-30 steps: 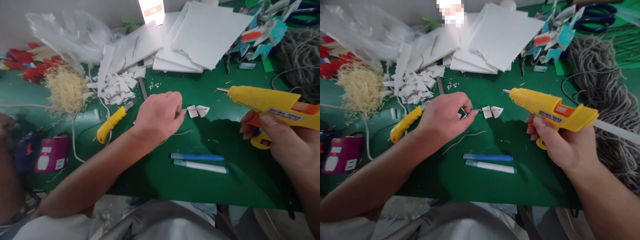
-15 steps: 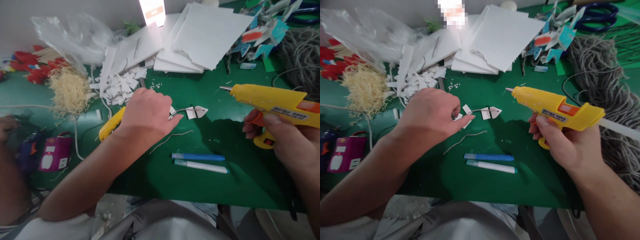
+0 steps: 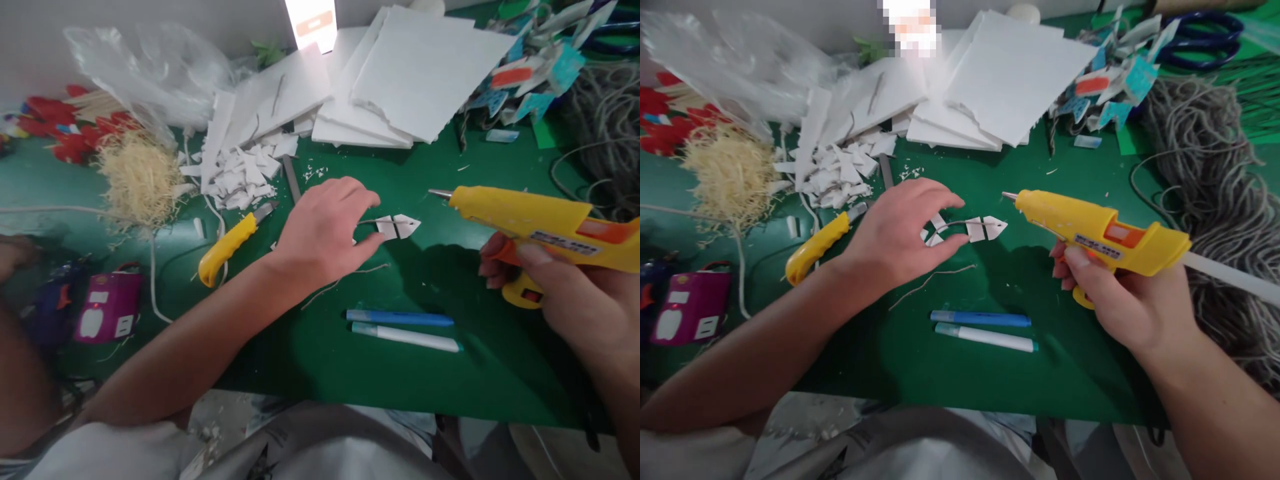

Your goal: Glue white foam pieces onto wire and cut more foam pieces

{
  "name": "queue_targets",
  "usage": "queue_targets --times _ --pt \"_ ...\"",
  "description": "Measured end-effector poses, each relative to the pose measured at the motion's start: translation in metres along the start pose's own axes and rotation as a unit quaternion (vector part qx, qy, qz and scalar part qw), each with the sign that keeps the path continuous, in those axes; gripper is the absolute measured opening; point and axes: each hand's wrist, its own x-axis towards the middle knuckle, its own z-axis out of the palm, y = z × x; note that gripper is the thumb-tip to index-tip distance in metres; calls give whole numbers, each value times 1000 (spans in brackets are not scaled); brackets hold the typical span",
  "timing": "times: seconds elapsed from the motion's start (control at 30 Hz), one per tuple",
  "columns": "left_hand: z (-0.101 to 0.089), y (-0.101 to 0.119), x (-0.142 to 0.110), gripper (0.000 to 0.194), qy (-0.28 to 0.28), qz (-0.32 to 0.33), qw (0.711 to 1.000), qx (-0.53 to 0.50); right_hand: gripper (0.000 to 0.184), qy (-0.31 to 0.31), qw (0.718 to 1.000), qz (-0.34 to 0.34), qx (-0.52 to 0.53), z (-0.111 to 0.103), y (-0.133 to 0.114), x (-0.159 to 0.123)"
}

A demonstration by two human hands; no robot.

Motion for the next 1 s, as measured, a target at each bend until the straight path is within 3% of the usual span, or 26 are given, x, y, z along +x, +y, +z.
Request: queue_targets --times 0.13,0.27,0.47,0.63,0.87,1.0 --pt "17 1 1 43 1 15 1000 1 53 12 998 0 -58 -4 10 -6" --pt "24 1 0 27 11 29 999 7 55 -1 997 -1 -76 -6 7 -10" --pt "24 0 2 25 8 28 999 13 58 -43 996 10 -77 3 -3 -5" --pt "17 -2 1 33 -14 13 1000 11 66 -47 997 6 -66 12 5 -2" --pt "17 -11 -4 19 0 23 1000 5 48 -109 985 -57 -122 5 7 -5" --pt "21 -13 -4 17 16 34 999 0 30 -146 979 -79 -122 2 11 -5"
